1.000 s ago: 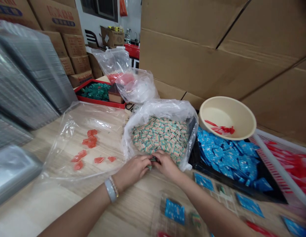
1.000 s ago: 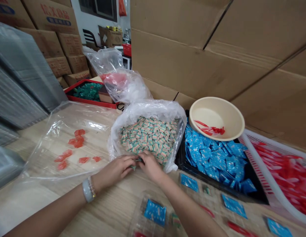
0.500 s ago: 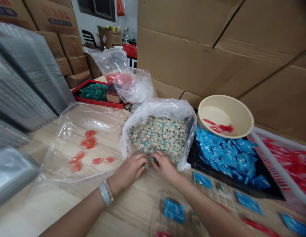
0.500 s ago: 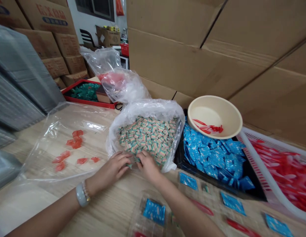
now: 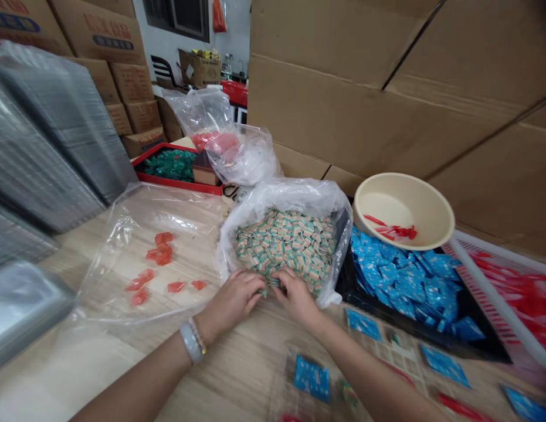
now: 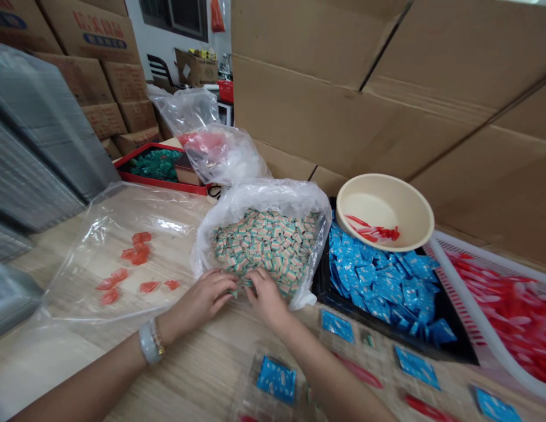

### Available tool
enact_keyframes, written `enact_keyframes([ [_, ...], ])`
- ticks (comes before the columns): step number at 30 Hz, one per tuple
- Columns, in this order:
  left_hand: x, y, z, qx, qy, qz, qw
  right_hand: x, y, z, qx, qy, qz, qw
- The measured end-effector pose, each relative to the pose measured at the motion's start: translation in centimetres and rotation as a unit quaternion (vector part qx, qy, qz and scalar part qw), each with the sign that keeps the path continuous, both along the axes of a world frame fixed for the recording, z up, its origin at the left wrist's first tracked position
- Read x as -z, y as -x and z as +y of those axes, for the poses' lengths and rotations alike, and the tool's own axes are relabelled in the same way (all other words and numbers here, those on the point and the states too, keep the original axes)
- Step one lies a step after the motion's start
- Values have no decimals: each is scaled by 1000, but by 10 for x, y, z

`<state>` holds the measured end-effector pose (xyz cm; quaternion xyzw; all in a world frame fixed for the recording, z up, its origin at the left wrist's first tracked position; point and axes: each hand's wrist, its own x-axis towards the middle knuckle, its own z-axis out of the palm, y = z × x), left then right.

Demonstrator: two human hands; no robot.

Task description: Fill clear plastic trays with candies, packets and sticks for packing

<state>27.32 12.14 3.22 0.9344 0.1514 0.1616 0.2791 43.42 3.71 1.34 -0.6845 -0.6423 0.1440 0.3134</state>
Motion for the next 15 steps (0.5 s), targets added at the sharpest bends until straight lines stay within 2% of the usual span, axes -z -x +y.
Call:
enact_keyframes([
  [8, 1, 0, -3, 16, -5, 4, 1000, 3, -1, 3, 7, 7, -3, 1000],
  [15, 4, -4, -2, 8, -20, 33, 999, 11, 0, 5, -2, 51, -61, 997],
])
